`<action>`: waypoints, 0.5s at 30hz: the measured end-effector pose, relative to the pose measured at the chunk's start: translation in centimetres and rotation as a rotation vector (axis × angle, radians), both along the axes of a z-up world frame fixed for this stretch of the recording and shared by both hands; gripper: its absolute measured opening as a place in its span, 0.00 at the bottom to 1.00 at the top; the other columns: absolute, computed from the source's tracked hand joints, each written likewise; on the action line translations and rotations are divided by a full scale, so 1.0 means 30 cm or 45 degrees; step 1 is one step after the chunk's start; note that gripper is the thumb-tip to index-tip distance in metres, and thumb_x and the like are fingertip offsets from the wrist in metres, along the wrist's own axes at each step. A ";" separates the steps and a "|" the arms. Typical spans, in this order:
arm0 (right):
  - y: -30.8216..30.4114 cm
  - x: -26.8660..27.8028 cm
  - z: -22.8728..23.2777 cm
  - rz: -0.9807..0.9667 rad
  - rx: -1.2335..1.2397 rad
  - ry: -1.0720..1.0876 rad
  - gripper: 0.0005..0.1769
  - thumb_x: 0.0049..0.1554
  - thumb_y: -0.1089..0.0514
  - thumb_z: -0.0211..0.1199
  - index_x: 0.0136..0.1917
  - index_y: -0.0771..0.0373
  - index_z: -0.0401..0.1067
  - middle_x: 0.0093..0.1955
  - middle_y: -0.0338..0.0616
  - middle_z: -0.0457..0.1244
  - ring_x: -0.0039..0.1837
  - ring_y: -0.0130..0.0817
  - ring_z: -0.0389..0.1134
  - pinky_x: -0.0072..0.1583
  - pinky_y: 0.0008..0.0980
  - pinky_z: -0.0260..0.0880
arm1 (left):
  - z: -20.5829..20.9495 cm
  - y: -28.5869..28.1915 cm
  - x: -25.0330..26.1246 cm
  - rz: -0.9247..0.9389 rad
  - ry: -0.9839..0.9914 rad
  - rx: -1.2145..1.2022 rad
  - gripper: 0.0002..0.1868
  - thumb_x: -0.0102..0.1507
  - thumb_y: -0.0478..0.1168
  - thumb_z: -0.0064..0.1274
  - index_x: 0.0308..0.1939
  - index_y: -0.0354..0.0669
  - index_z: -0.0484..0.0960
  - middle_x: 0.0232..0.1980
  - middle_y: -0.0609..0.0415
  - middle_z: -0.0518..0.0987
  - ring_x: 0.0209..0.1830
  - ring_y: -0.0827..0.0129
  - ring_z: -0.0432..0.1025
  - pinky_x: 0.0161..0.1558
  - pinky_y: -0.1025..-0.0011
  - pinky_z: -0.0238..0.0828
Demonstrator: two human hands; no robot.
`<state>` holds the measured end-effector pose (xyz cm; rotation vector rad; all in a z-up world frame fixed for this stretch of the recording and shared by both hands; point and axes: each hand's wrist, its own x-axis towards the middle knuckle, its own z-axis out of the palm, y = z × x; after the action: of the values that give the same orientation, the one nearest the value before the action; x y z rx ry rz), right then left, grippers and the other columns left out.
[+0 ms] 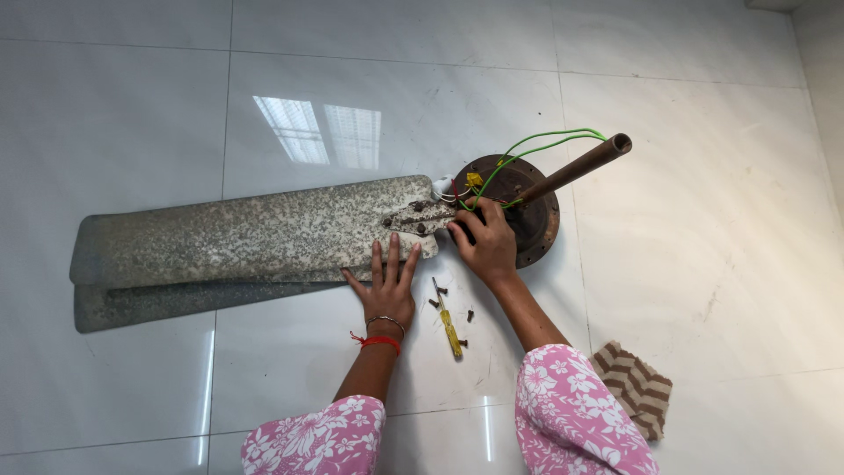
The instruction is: The person uses a screwdriver to remove screws from the ceiling fan blades while sitting on the floor. The fan is disassembled on the tiled floor, and the person handles the blades and central hub to detach components.
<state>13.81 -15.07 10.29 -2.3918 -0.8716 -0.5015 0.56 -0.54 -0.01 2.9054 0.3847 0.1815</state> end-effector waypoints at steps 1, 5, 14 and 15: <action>-0.001 -0.005 -0.002 0.007 -0.006 -0.003 0.09 0.56 0.56 0.73 0.48 0.60 0.77 0.56 0.42 0.64 0.59 0.41 0.68 0.55 0.38 0.73 | -0.001 -0.001 -0.002 -0.001 -0.008 -0.009 0.46 0.62 0.28 0.40 0.78 0.82 0.54 0.85 0.66 0.40 0.85 0.64 0.31 0.68 0.18 0.27; -0.006 -0.007 -0.005 0.020 -0.027 -0.045 0.08 0.55 0.59 0.71 0.48 0.59 0.76 0.56 0.41 0.64 0.62 0.41 0.67 0.57 0.39 0.73 | -0.003 -0.003 -0.005 -0.005 -0.028 -0.008 0.45 0.63 0.28 0.40 0.78 0.81 0.54 0.85 0.66 0.40 0.85 0.64 0.31 0.68 0.18 0.27; -0.002 -0.002 -0.003 -0.031 0.005 0.015 0.11 0.54 0.54 0.73 0.43 0.60 0.74 0.61 0.44 0.61 0.64 0.46 0.64 0.57 0.41 0.71 | 0.009 -0.001 0.001 -0.009 0.066 -0.033 0.46 0.64 0.28 0.38 0.78 0.83 0.50 0.85 0.67 0.35 0.84 0.64 0.29 0.69 0.19 0.25; -0.003 -0.006 -0.002 -0.012 -0.001 -0.011 0.09 0.55 0.55 0.72 0.44 0.60 0.75 0.62 0.43 0.61 0.65 0.45 0.64 0.59 0.41 0.71 | 0.013 -0.002 0.000 -0.009 0.082 -0.035 0.46 0.64 0.28 0.38 0.78 0.83 0.50 0.85 0.67 0.35 0.85 0.64 0.29 0.69 0.19 0.25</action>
<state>13.64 -15.16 10.22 -2.3973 -0.8647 -0.5157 0.57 -0.59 0.36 2.8908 0.3838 0.0812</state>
